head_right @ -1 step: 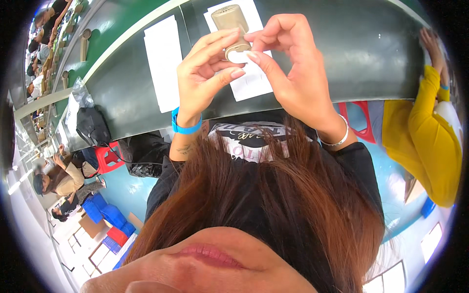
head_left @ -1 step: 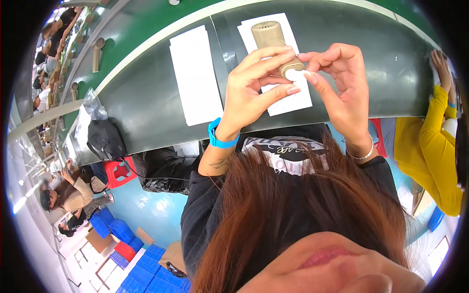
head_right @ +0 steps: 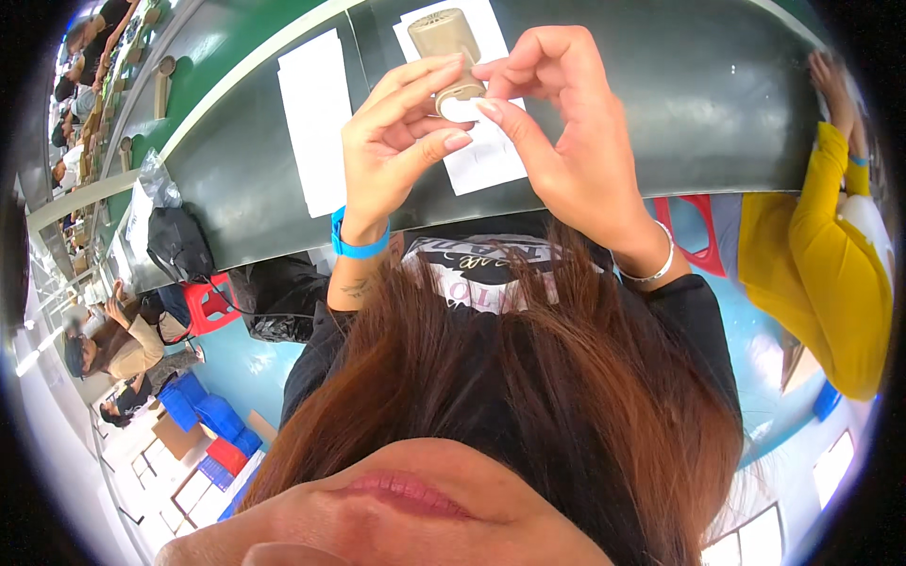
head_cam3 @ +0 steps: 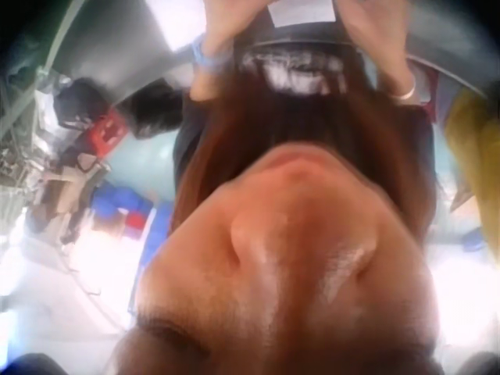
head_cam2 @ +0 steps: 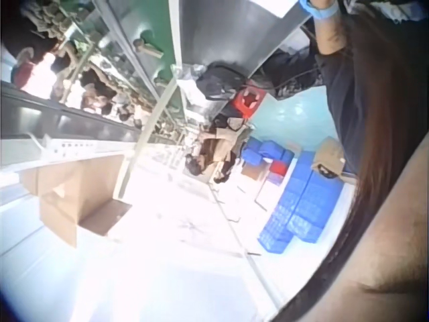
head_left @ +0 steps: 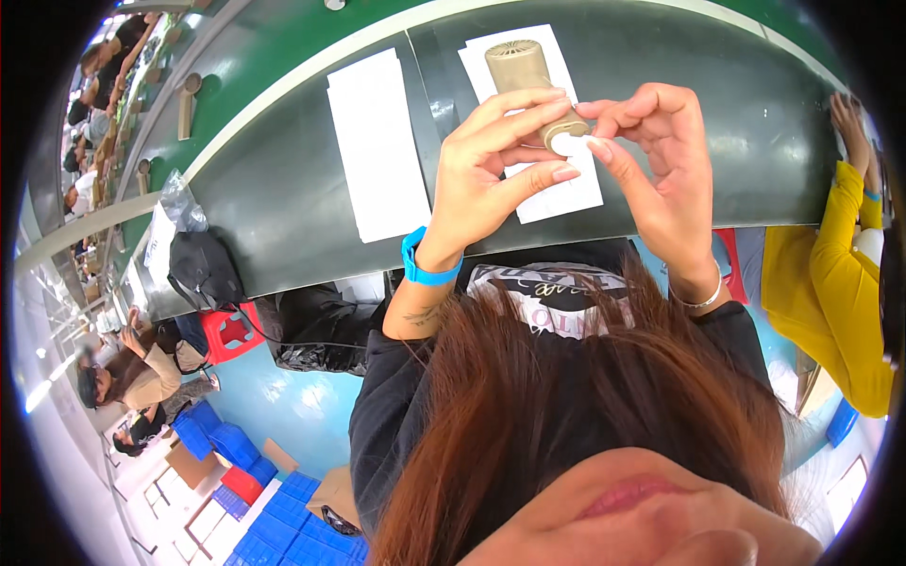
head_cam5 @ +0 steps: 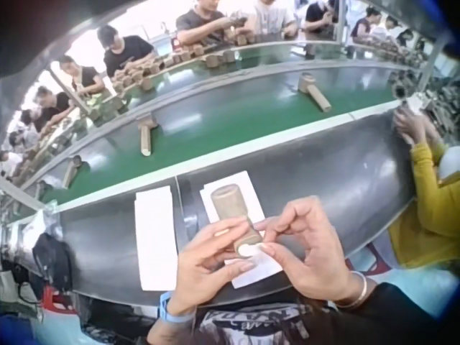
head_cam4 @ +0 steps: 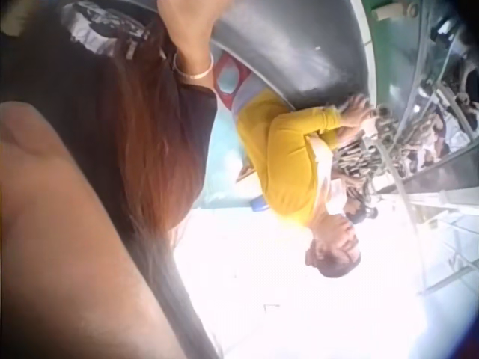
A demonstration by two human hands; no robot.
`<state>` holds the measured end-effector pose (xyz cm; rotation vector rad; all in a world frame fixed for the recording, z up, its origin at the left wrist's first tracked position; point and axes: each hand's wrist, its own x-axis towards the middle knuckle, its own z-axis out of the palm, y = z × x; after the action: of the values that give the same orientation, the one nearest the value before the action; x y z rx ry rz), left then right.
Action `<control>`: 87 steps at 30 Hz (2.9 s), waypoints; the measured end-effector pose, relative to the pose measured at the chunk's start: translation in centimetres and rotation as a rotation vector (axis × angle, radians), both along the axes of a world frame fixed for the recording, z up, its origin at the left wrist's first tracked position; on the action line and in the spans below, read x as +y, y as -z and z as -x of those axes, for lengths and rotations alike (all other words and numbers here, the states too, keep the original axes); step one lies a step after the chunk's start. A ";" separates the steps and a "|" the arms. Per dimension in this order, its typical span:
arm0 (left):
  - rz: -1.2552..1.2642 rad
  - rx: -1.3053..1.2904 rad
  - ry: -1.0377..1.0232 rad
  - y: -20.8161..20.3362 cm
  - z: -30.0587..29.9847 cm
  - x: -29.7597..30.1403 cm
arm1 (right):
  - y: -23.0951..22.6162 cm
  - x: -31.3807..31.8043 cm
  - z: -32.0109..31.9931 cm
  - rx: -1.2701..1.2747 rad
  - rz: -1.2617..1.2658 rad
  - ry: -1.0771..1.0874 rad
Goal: The person takes handheld fans from a conveyor line, peels adhesive stickers from paper sheets, sticks them onto the bottom of the fans by hand, and places the fans back onto the conveyor line.
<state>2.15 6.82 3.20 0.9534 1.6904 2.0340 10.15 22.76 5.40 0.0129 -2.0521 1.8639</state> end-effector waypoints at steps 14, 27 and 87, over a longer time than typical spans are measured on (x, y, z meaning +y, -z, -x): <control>0.022 -0.020 0.013 0.2 0.1 0.4 | -0.7 0.1 -0.2 -0.034 -0.024 0.014; 0.022 -0.038 0.031 -0.1 0.4 0.5 | -1.2 0.5 0.0 -0.049 -0.024 0.004; 0.056 -0.003 -0.093 -0.1 0.9 0.0 | -2.6 -0.1 1.2 0.027 -0.880 0.327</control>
<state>1.25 6.80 3.30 0.8681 1.8120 2.0330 8.97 22.67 8.02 -0.0648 -2.4922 0.6765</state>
